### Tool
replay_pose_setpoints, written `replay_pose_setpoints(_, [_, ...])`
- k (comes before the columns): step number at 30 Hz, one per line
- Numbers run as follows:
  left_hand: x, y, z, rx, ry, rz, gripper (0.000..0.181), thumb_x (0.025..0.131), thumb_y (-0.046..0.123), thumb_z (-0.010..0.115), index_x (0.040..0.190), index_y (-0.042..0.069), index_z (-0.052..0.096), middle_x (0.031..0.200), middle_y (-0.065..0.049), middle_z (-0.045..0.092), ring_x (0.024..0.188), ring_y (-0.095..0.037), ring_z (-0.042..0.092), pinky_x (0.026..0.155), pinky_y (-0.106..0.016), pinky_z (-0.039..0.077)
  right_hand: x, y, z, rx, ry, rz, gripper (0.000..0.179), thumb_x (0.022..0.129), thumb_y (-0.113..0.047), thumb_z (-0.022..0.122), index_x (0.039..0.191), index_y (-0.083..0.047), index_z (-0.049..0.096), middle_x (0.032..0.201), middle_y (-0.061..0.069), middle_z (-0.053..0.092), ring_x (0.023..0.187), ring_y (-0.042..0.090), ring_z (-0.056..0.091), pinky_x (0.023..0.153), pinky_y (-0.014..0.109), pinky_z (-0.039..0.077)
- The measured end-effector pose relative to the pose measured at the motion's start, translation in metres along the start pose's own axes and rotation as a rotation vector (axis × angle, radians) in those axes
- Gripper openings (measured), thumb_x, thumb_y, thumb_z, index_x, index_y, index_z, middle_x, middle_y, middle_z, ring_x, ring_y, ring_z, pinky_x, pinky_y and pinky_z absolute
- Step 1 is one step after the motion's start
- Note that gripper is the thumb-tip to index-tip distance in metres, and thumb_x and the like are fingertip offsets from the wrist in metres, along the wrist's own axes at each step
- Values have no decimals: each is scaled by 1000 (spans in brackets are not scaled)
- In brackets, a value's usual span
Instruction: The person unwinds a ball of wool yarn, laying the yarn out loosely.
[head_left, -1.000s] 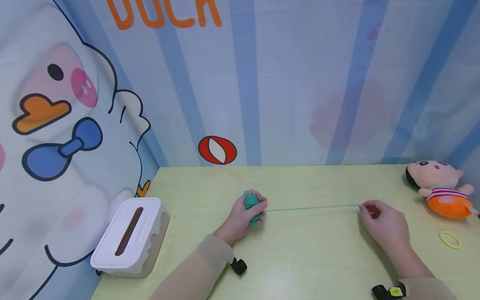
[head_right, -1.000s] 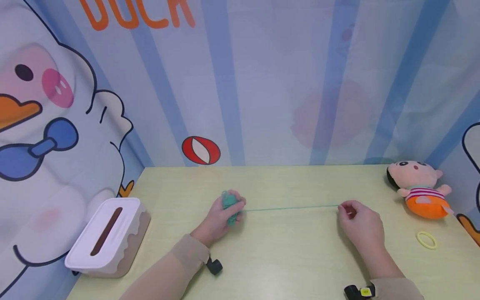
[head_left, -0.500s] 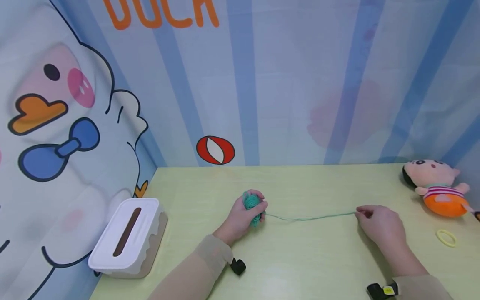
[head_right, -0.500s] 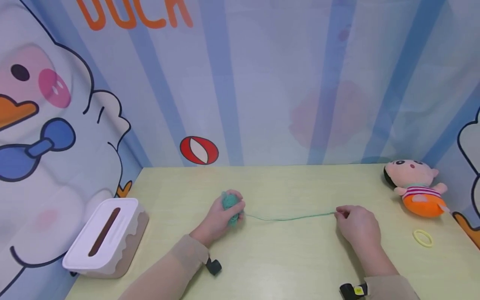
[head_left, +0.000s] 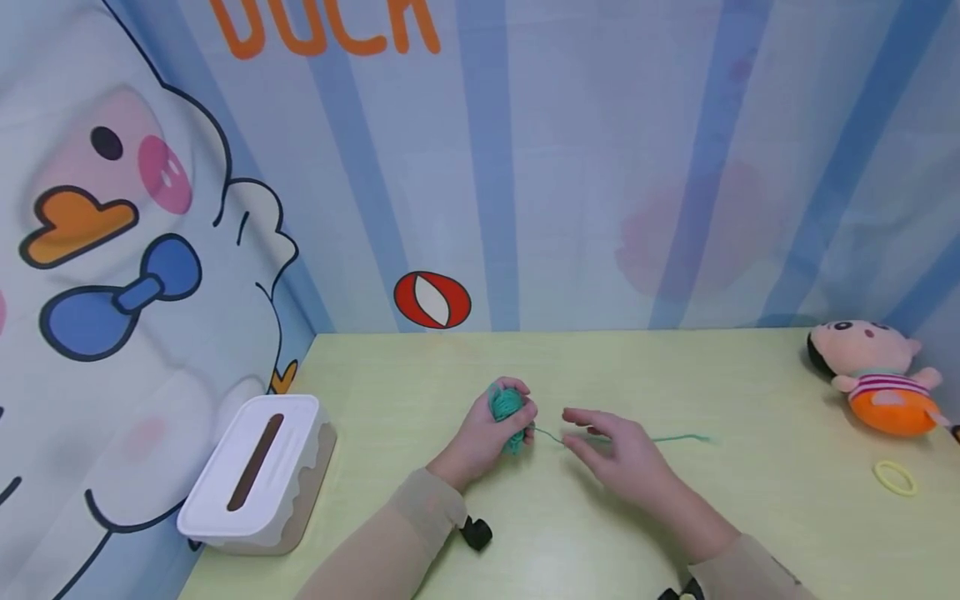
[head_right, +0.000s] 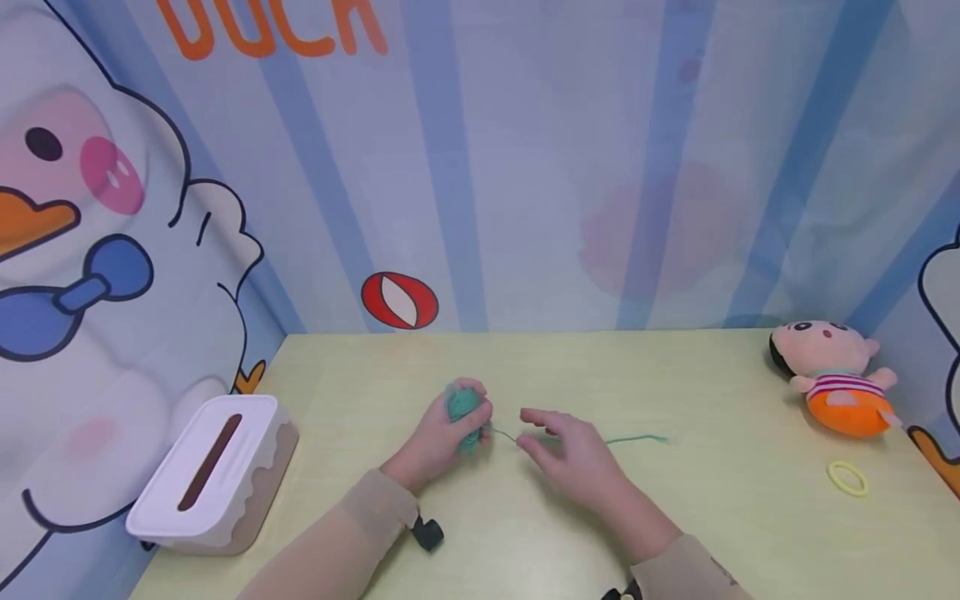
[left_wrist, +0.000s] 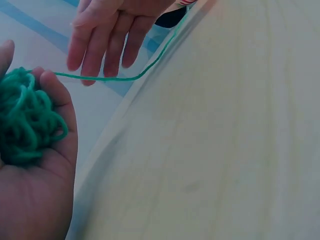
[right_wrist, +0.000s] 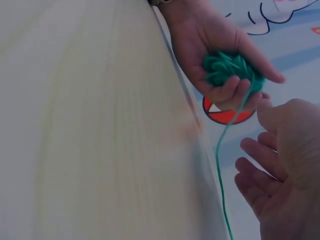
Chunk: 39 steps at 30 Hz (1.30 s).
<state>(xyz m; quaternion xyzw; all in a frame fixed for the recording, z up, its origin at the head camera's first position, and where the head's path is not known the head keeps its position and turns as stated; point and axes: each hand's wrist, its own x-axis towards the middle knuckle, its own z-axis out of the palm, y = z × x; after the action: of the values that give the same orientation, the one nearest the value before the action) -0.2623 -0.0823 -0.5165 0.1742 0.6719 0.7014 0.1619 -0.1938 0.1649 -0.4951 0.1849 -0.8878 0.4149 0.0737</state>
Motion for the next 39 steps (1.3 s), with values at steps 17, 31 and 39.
replay_pose_setpoints(17, [-3, 6, 1, -152, -18, 4, 36, 113, 25, 62, 141, 6, 49, 111, 0, 70, 88, -19, 62, 82, -27, 60, 13, -11, 9, -38, 85, 29, 11, 104, -15, 77, 113, -13, 83, 103, -3, 84, 98, 19, 79, 82, 32, 63])
replay_pose_setpoints(31, [-4, 6, 2, -157, -19, 3, 26, 109, 14, 69, 130, 5, 56, 119, -5, 67, 93, -18, 68, 85, -28, 63, -10, 20, -45, -108, 234, 90, 14, 107, -17, 74, 117, -10, 80, 105, 0, 84, 101, 25, 81, 86, 27, 63])
replay_pose_setpoints(39, [-3, 5, 2, -187, 23, 13, 26, 109, 13, 67, 130, 8, 51, 101, 0, 66, 87, -17, 68, 82, -29, 63, -22, 35, -73, -146, 285, 109, 15, 107, -20, 74, 117, -10, 80, 103, 2, 84, 93, -5, 72, 83, 8, 52])
